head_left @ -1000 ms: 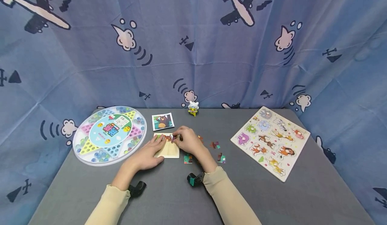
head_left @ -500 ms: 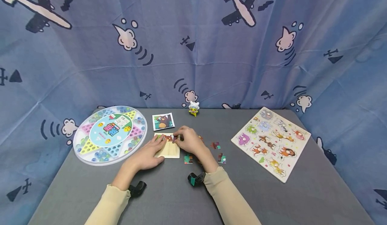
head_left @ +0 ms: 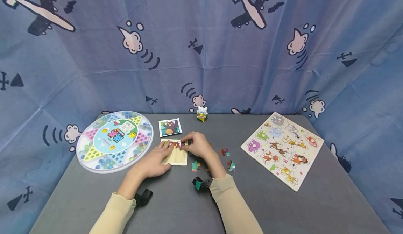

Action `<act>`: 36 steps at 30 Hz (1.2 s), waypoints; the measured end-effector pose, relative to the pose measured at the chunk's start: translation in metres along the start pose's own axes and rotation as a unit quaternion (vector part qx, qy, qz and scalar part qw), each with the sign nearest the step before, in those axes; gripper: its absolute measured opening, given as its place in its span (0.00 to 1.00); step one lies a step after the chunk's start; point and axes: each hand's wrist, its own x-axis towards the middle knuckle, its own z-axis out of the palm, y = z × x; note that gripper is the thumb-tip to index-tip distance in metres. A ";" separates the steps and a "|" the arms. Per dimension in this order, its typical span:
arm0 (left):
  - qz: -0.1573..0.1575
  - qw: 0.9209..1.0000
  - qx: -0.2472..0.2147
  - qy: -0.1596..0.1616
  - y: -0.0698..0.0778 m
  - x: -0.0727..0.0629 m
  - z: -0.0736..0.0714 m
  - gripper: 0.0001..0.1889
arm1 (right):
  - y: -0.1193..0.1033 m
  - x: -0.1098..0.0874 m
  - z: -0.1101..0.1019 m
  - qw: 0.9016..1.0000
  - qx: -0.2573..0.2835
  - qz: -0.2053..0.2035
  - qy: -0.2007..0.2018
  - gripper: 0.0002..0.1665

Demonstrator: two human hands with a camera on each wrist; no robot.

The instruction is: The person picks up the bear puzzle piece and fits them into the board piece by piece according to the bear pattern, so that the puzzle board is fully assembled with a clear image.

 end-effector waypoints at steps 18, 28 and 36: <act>0.033 0.999 0.016 -0.007 0.009 0.009 0.005 0.30 | -0.002 -0.002 0.005 1.000 -0.011 0.004 0.012 0.11; 0.022 1.000 0.019 -0.007 0.013 0.011 0.005 0.30 | -0.004 -0.003 0.001 1.000 -0.020 -0.006 0.020 0.09; -0.014 1.000 -0.012 0.015 -0.001 0.004 0.002 0.35 | -0.003 -0.004 0.003 1.000 -0.010 0.004 0.016 0.10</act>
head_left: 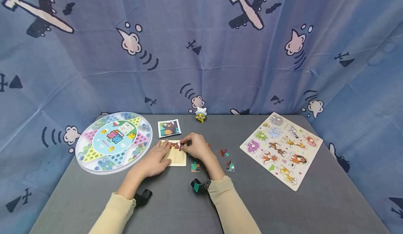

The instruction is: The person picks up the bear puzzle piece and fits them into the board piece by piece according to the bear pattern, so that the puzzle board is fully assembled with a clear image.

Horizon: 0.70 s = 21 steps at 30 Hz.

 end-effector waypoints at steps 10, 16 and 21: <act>-0.038 0.999 -0.015 0.004 -0.013 -0.014 -0.001 0.53 | -0.001 0.000 0.000 1.000 -0.010 0.008 -0.010 0.09; -0.032 0.999 -0.020 0.002 -0.016 -0.019 -0.001 0.55 | -0.003 0.001 -0.001 1.000 -0.013 0.011 -0.011 0.10; -0.027 0.999 -0.023 0.008 -0.017 -0.022 -0.002 0.49 | -0.005 0.002 -0.001 1.000 -0.016 0.003 -0.021 0.12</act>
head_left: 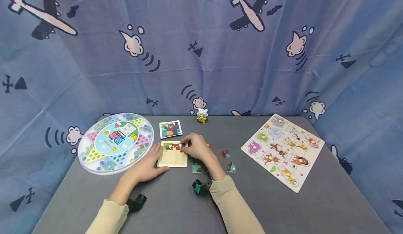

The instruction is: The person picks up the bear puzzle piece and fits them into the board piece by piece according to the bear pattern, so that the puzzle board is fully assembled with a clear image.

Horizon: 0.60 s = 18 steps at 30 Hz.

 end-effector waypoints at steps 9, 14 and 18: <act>0.008 1.000 0.008 0.005 -0.005 0.001 0.004 0.47 | 0.001 -0.007 -0.023 0.999 0.012 -0.030 0.013 0.13; 0.012 1.000 0.011 0.010 -0.005 0.001 0.004 0.47 | 0.011 -0.015 -0.039 0.998 0.022 -0.044 0.044 0.15; 0.011 1.000 0.011 0.008 -0.005 0.000 0.004 0.47 | 0.022 -0.023 -0.048 0.997 0.026 -0.044 0.062 0.15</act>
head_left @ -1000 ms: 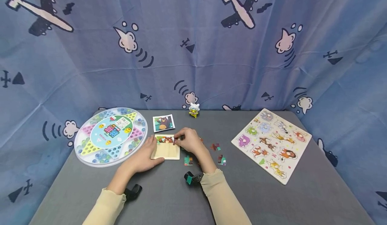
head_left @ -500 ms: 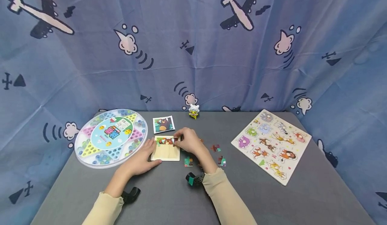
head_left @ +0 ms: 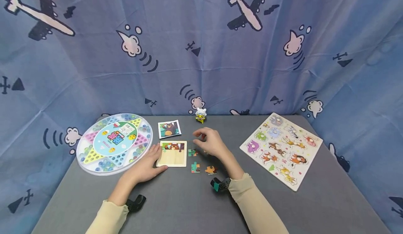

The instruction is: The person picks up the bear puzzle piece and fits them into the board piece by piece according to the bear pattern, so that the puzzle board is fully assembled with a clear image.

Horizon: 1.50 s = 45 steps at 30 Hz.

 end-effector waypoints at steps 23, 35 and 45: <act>0.000 1.000 -0.005 -0.002 0.002 -0.002 -0.003 0.47 | 0.022 -0.024 0.008 0.991 -0.085 -0.051 -0.092 0.18; -0.002 1.000 -0.001 -0.008 0.007 -0.001 -0.007 0.47 | 0.025 -0.027 0.016 0.992 -0.092 -0.027 -0.081 0.14; -0.004 1.000 0.004 -0.010 0.005 0.000 -0.006 0.47 | 0.025 -0.027 0.016 0.991 -0.087 -0.041 -0.095 0.15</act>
